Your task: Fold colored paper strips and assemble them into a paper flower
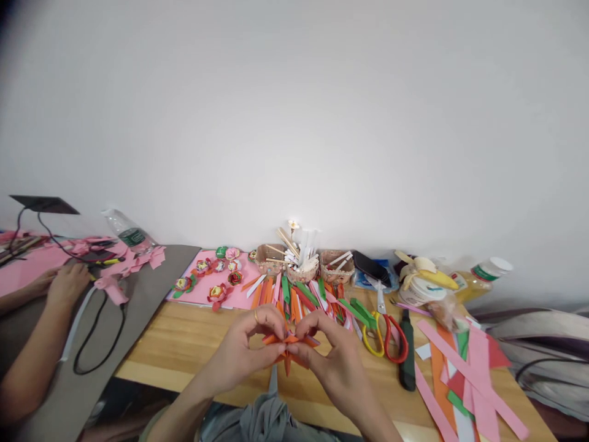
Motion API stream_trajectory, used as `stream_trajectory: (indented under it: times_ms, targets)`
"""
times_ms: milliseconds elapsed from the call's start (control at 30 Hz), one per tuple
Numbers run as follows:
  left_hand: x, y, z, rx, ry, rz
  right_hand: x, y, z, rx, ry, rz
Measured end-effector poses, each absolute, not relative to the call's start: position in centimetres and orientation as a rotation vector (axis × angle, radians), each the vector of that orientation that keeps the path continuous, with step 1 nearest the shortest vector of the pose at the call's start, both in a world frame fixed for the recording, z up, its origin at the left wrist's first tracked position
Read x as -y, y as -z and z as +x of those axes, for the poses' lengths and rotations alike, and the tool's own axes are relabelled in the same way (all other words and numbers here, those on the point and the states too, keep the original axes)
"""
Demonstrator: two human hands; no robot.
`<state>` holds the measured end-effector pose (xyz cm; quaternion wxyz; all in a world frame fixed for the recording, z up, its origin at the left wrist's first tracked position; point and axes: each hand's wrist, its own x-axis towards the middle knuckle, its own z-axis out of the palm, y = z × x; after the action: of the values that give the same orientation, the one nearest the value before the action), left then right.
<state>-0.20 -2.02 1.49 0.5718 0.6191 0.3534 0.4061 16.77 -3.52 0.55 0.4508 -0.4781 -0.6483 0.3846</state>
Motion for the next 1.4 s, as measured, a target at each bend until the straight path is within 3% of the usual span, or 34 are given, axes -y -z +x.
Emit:
stream_trajectory:
  times_ms: [300,867,1033,1233,1400]
  targets:
    - [1.1,-1.4,-0.5,-0.868,-0.723,1.200,3.6,-0.9,16.9,1.650,-1.257,-1.180]
    - [1.8,0.7,-0.3,-0.950,-0.747,1.255,3.6,0.3,16.9,1.705,-1.220,-1.330]
    - [1.9,1.5,-0.4,-1.006,-0.747,1.366,3.9,0.4,16.8,1.826,-0.987,-1.308]
    - [2.2,3.0,0.3,-1.034,-1.096,2.136,4.0,1.7,16.1,1.943,-0.341,-1.190]
    - [2.0,2.9,0.4,-1.180,-0.965,1.756,4.1,1.9,15.9,1.862,-0.290,-1.175]
